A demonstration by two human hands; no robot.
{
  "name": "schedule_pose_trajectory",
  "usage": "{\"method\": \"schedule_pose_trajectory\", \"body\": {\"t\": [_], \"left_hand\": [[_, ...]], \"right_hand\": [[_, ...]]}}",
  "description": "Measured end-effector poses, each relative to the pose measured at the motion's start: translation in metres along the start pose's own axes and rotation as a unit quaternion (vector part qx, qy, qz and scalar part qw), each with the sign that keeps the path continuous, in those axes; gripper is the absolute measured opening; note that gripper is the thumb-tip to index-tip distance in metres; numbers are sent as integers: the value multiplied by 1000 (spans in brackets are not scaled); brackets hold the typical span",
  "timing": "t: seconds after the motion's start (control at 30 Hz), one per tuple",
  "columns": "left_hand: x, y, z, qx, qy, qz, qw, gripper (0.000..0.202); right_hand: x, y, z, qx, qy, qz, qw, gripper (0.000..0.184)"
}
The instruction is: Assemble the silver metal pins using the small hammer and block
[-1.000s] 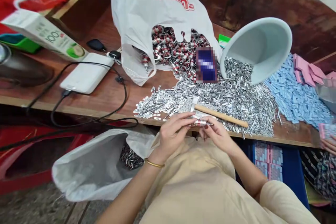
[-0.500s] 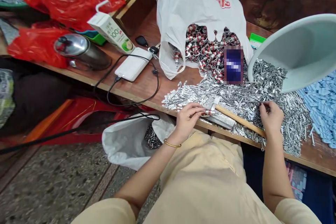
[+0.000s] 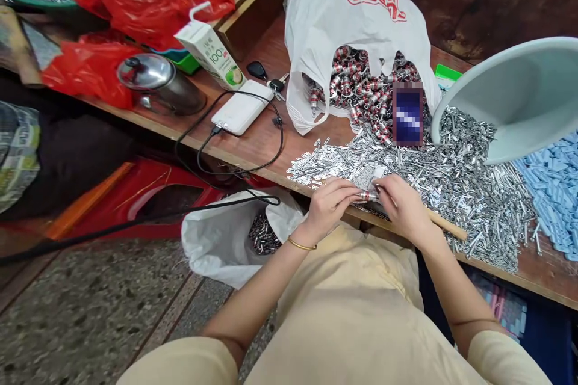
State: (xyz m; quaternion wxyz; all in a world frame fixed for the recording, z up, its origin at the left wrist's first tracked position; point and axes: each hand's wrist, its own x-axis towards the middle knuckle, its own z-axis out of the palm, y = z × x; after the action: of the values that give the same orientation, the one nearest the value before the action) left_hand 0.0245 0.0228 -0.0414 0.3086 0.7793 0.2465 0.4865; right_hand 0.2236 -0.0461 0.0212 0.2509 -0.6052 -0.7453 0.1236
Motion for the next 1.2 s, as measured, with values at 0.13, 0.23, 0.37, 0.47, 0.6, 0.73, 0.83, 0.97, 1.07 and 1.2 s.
{"method": "schedule_pose_trajectory", "body": {"t": [0.13,0.23,0.37,0.47,0.6,0.73,0.83,0.97,1.07,1.2], "left_hand": [[1,3,-8,30,5,31,999,13],[0,3,-11,42,-1,43,998,13],[0,2,-13,63,-2,50,997,15],[2,4,-14,63,-1,48,997,15],[8,9,-17,53,-5,35,998,16],[14,18,-19,8,2,-12,1000,16],[15,27,-18,-47,33,-87,995,13],[10,38,-16,-73,27,-164,983,11],[7,43,-19,-45,5,-154,987,11],[10,48,-29,8,-20,-61,998,12]], "right_hand": [[18,-15,4,-140,-99,-90,981,22],[25,-15,-2,-184,-133,-140,964,24],[29,-16,-8,-234,-128,-161,950,25],[31,-22,-10,-269,-121,-177,939,24],[33,-27,-12,-268,-121,-200,935,25],[28,-23,-11,-172,-107,-162,966,22],[18,-19,-2,19,-51,-72,996,17],[2,-21,14,192,55,39,979,17],[-5,-25,16,190,89,49,976,16],[-8,-28,4,216,78,31,973,18]]}}
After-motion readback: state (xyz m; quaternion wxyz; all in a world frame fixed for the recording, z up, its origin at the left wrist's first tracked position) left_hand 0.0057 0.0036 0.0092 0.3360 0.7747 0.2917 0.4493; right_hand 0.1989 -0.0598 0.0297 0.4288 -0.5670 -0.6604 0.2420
